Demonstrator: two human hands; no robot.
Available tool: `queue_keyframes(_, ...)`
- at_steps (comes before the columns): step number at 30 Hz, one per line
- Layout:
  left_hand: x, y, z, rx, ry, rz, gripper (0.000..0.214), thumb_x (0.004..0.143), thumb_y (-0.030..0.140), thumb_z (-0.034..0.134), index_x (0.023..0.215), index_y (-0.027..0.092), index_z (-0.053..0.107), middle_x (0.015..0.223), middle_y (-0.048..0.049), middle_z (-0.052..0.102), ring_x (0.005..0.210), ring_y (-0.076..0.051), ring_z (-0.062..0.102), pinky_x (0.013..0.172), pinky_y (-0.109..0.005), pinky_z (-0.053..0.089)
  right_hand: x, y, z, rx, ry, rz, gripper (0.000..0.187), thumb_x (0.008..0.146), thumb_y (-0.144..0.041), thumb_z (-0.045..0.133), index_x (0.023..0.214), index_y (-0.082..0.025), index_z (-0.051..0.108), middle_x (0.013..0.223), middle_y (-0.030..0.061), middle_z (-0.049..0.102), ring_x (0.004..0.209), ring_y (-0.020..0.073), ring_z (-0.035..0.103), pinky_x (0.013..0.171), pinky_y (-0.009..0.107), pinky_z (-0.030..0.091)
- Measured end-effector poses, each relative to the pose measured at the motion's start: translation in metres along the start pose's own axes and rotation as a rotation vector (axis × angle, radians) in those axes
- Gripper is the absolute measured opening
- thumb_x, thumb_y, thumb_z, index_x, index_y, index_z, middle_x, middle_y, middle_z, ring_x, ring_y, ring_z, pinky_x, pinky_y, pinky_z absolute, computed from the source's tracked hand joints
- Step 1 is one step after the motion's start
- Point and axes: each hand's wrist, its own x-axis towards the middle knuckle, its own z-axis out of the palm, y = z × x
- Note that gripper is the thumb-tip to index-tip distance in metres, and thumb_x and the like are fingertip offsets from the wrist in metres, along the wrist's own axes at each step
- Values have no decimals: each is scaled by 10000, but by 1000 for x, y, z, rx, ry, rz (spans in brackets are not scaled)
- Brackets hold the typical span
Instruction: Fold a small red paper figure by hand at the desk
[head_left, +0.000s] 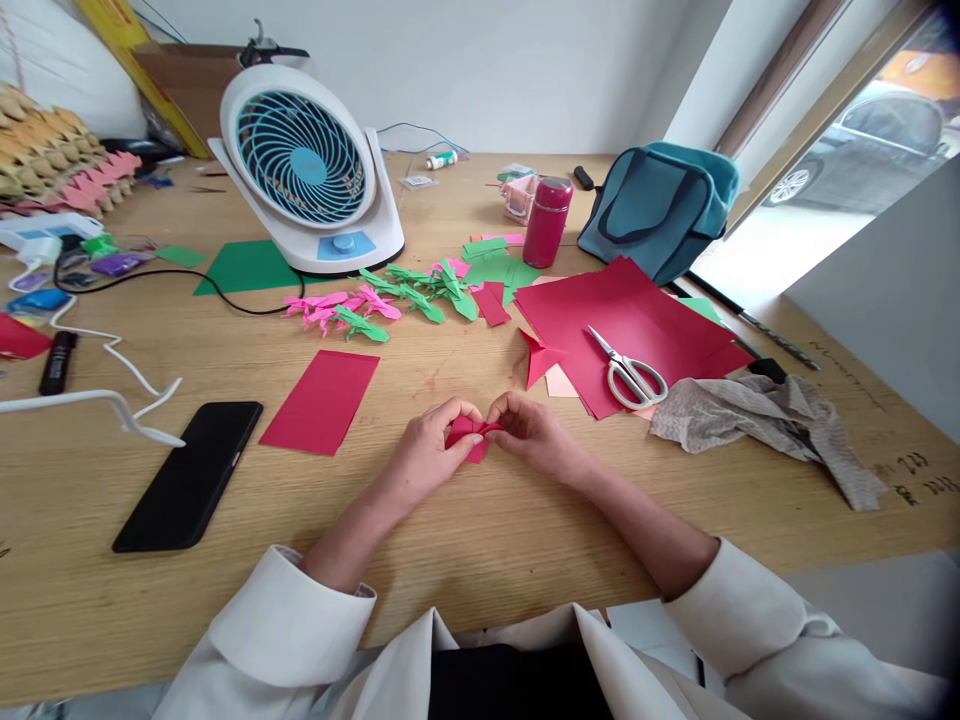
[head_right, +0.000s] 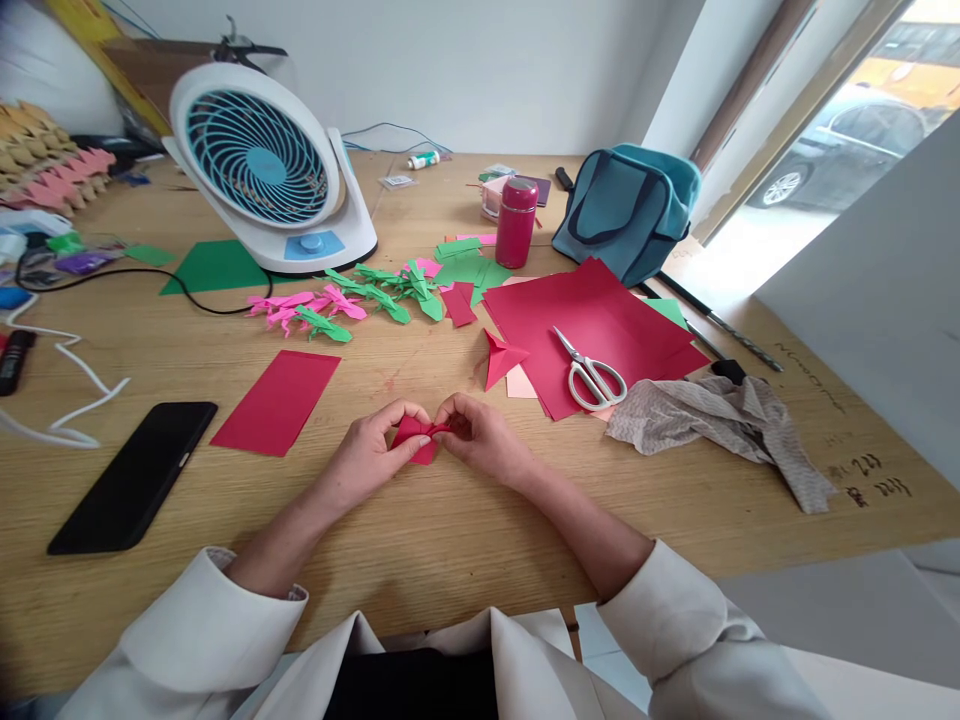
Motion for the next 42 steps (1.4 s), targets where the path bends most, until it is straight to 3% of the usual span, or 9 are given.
queue_keyframes(8, -2, 2, 3, 28, -58, 63, 134, 806, 149, 581, 897, 245, 597, 957, 18, 708, 891, -179, 647, 836, -272, 446, -2, -12, -6, -188, -56, 12, 31, 805, -155, 609, 829, -174, 612, 765, -8, 575, 652, 105, 512, 591, 231, 401)
queue_keyframes(23, -3, -10, 12, 219, -93, 124, 112, 860, 121, 533, 865, 231, 559, 872, -3, 656, 885, -201, 612, 823, -326, 433, -4, -14, -2, -581, -92, -161, 150, 831, -26, 559, 813, -173, 580, 822, 17, 546, 732, 130, 523, 682, 242, 398)
queue_keyframes(36, -5, -10, 15, 450, 55, 192, 66, 848, 139, 624, 820, 191, 653, 1088, -75, 580, 1024, -246, 504, 916, -409, 437, -4, -13, 0, -648, -83, -171, 170, 826, 1, 545, 815, -167, 567, 840, 31, 557, 777, 152, 528, 725, 254, 406)
queue_keyframes(42, -6, -9, 15, 458, -30, 233, 98, 875, 102, 588, 819, 183, 591, 884, -36, 609, 891, -208, 547, 807, -352, 448, -4, -11, 0, -660, -88, -204, 176, 817, 3, 533, 797, -171, 549, 830, 30, 541, 768, 155, 507, 722, 261, 401)
